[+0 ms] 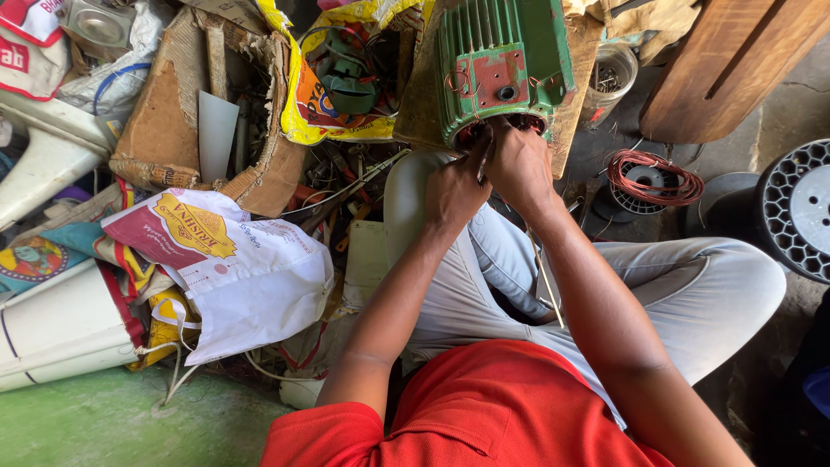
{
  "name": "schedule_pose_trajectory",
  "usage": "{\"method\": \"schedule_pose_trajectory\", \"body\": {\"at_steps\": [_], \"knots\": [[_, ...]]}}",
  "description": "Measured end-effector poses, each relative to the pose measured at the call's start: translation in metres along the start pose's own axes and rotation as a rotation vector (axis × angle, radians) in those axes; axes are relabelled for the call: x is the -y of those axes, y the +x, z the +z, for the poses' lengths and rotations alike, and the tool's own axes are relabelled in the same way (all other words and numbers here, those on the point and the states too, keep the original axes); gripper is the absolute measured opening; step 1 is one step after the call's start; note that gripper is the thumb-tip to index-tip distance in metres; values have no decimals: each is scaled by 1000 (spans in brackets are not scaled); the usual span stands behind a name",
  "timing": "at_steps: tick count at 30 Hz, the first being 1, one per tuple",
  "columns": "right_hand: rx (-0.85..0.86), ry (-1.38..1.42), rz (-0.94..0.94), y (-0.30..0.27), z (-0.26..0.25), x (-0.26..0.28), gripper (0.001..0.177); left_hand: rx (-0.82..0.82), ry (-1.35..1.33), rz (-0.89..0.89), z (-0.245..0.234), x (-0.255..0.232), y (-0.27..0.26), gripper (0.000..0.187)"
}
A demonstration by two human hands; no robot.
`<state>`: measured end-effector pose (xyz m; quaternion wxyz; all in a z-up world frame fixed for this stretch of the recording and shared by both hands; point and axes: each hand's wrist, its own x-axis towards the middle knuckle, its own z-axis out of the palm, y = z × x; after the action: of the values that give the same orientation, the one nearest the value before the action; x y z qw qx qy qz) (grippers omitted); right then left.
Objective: The person sits on the floor and works on a green electric motor, using a thin stick to adjust copper windings inside the stator. They then retrieve a sheet of brown paper and use shears to cut a strip from it.
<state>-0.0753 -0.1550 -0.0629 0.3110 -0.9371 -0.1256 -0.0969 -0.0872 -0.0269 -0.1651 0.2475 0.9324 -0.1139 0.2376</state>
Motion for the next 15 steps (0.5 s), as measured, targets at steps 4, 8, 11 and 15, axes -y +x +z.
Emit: {"method": "schedule_pose_trajectory", "body": {"at_steps": [4,8,11,15], "knots": [[9,-13,0,-10,1,-3,38,-17,10,7,-1,-1,-2,47],[-4,-12,51,-24,-4,2,51,21,4,-6,-8,-4,-1,48],[-20,13,83,-35,-7,5,50,12,9,2,-11,-7,2,51],[-47,-23,60,-39,-8,6,48,-4,-6,21,-12,-9,-1,53]]}}
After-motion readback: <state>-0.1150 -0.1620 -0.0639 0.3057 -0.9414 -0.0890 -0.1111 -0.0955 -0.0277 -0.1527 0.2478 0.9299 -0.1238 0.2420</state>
